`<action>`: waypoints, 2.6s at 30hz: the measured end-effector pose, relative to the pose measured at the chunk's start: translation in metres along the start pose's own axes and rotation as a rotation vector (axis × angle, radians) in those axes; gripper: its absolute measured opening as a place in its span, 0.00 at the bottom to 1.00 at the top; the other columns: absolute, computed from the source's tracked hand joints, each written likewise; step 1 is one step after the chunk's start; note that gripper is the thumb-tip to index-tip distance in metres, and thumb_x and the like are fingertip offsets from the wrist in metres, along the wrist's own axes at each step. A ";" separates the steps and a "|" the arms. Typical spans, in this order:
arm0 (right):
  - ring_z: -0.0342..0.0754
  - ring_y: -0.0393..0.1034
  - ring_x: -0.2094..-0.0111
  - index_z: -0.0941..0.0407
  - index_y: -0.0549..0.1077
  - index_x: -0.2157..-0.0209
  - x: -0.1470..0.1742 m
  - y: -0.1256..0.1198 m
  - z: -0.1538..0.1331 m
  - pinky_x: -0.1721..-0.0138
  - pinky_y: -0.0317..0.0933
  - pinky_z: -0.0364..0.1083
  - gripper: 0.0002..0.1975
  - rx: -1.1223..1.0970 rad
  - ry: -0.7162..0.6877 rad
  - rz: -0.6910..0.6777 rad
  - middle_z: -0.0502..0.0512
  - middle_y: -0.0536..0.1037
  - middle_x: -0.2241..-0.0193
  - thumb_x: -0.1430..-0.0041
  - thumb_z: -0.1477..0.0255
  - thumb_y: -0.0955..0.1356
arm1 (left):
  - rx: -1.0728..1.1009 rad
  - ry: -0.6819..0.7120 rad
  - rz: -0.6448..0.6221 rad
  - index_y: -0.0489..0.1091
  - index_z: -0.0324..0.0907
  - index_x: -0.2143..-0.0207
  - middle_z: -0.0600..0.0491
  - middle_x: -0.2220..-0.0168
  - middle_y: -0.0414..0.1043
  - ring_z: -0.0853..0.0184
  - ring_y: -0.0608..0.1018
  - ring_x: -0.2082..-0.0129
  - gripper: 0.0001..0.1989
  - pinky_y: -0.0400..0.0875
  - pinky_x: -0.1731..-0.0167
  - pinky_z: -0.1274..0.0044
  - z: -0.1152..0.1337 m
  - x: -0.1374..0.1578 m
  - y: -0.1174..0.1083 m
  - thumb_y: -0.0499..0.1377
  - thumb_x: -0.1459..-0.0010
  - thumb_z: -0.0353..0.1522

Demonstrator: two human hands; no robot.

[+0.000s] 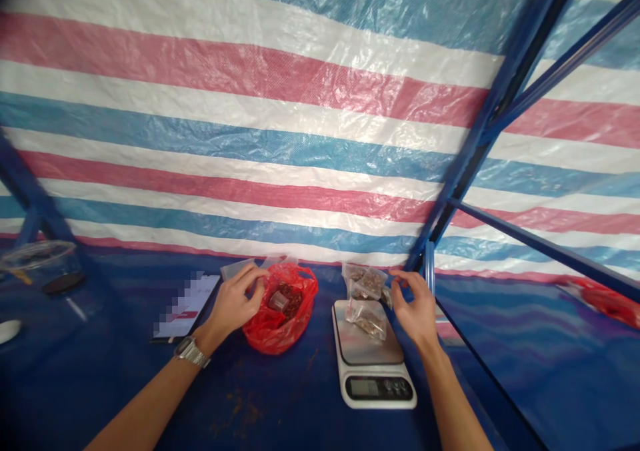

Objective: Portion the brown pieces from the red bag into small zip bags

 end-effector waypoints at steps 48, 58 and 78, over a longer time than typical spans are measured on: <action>0.53 0.69 0.68 0.54 0.80 0.60 0.007 0.003 0.011 0.60 0.66 0.52 0.13 0.077 0.046 0.065 0.56 0.78 0.67 0.38 0.64 0.66 | -0.016 0.001 0.020 0.74 0.46 0.58 0.53 0.63 0.77 0.66 0.81 0.66 0.11 0.74 0.63 0.76 0.001 0.000 -0.003 0.53 0.33 0.26; 0.53 0.68 0.68 0.54 0.80 0.62 0.005 0.003 0.008 0.61 0.64 0.52 0.13 0.067 0.063 0.058 0.55 0.77 0.69 0.38 0.64 0.65 | 0.002 0.003 0.012 0.74 0.46 0.58 0.53 0.63 0.76 0.68 0.80 0.67 0.11 0.72 0.66 0.78 0.001 0.000 -0.003 0.53 0.33 0.25; 0.51 0.68 0.68 0.55 0.81 0.62 0.005 0.002 0.006 0.61 0.64 0.51 0.12 0.071 0.059 0.072 0.55 0.77 0.68 0.37 0.66 0.66 | -0.015 0.039 0.047 0.75 0.45 0.58 0.54 0.63 0.77 0.66 0.81 0.65 0.11 0.73 0.62 0.76 0.004 -0.002 -0.004 0.54 0.34 0.25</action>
Point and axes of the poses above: each hand's wrist, its own x-axis away from the middle knuckle, its own y-axis out of the palm, z = x × y, the point moved 3 cm from there along -x, towards the middle knuckle
